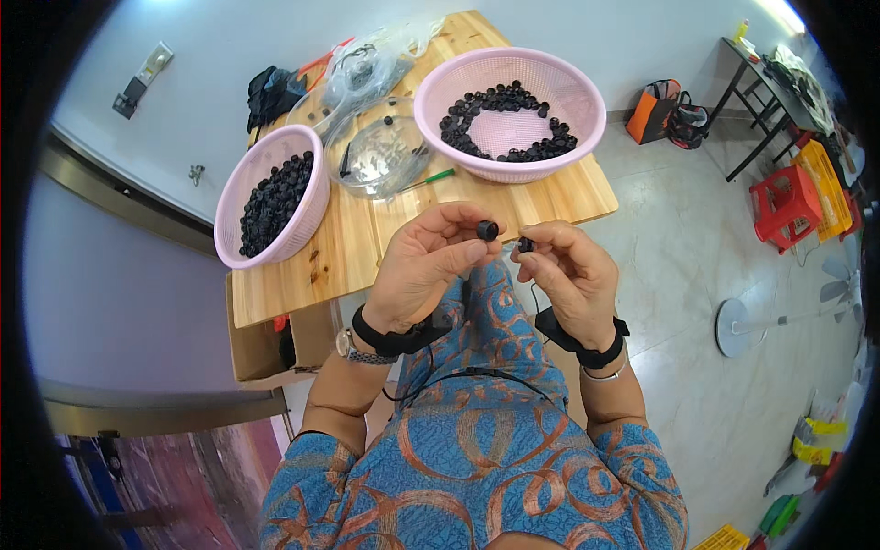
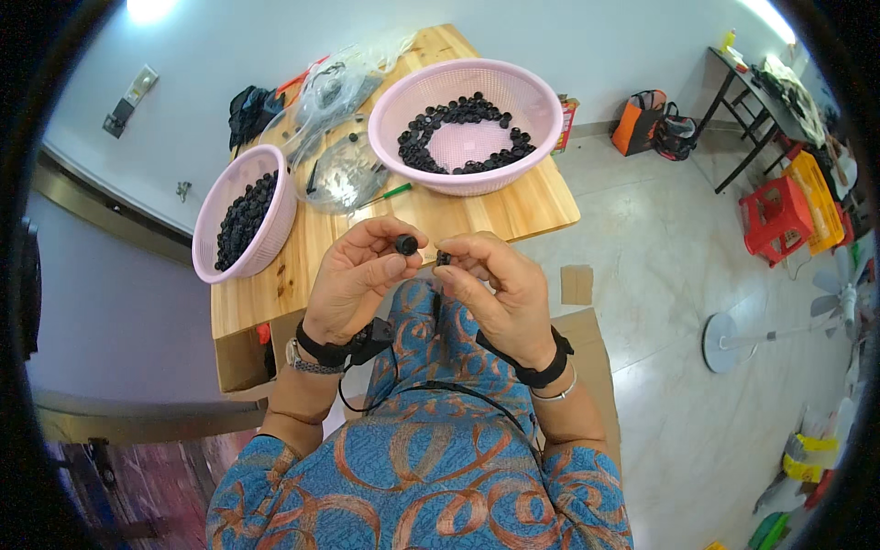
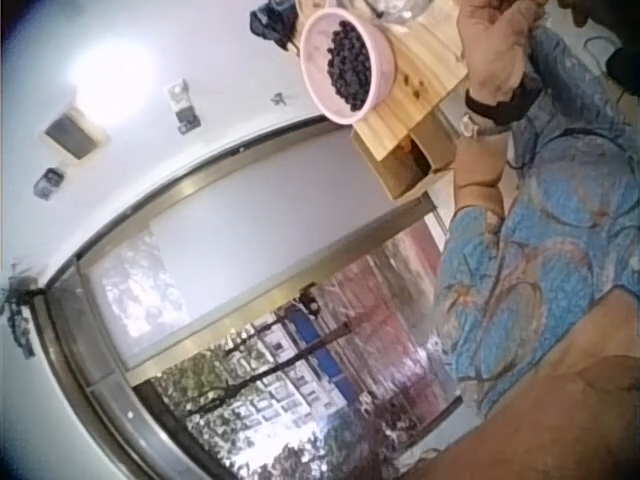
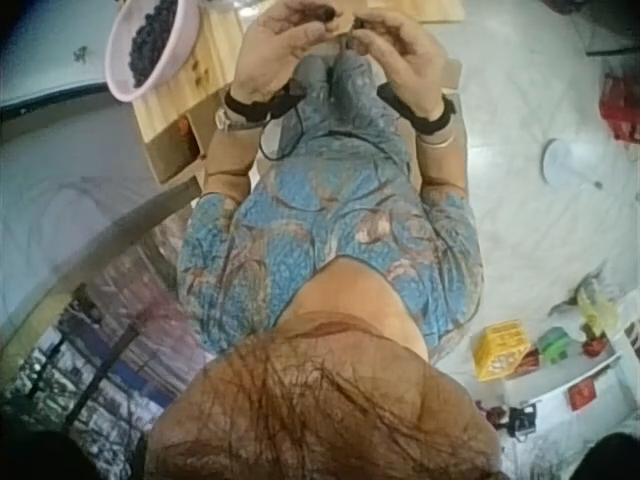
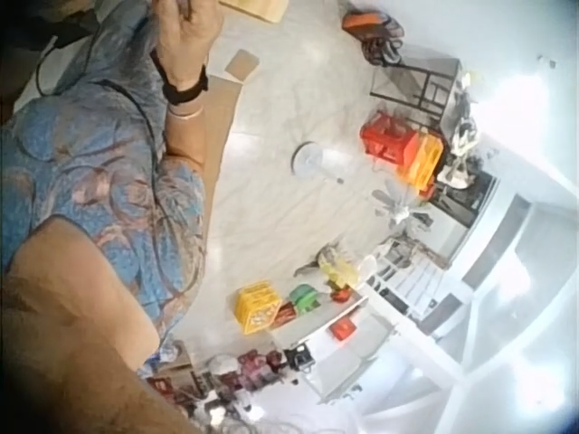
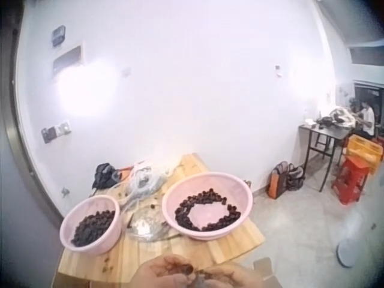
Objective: Assembling small black plastic shoe components by hand at a workbench.
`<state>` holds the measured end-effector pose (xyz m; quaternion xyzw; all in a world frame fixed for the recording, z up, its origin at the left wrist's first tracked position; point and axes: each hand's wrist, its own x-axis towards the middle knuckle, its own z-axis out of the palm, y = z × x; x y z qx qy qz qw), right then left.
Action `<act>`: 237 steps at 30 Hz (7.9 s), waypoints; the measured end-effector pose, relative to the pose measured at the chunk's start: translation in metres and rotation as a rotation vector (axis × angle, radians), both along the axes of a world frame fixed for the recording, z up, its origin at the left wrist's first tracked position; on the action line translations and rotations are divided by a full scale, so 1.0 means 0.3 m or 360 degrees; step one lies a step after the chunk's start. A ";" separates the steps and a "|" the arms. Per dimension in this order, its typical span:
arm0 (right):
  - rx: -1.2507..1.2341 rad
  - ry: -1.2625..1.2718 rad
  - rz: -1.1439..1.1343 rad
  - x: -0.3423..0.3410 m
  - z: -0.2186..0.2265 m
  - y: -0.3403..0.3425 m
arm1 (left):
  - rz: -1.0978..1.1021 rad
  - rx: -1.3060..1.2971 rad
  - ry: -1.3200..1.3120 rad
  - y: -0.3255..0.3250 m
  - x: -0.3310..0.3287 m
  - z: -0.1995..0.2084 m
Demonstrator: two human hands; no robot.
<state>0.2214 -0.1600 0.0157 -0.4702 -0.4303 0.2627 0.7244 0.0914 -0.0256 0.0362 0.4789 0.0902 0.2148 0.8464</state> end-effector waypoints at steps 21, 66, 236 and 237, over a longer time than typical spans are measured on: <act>-0.0003 -0.1105 -0.0497 -0.084 0.079 0.054 | 0.0043 -0.0060 -0.0066 0.015 -0.060 -0.085; -0.0221 -0.1121 -0.0096 -0.037 0.108 0.012 | 0.0083 0.0650 0.0404 -0.018 -0.087 0.003; -0.0598 -0.1171 0.1585 -0.402 -0.599 0.410 | 0.1552 0.0323 0.2416 -0.103 -1.418 -1.003; -0.0688 -0.1317 0.1636 -0.409 -0.636 0.415 | 0.1507 0.0383 0.2479 -0.062 -1.421 -1.038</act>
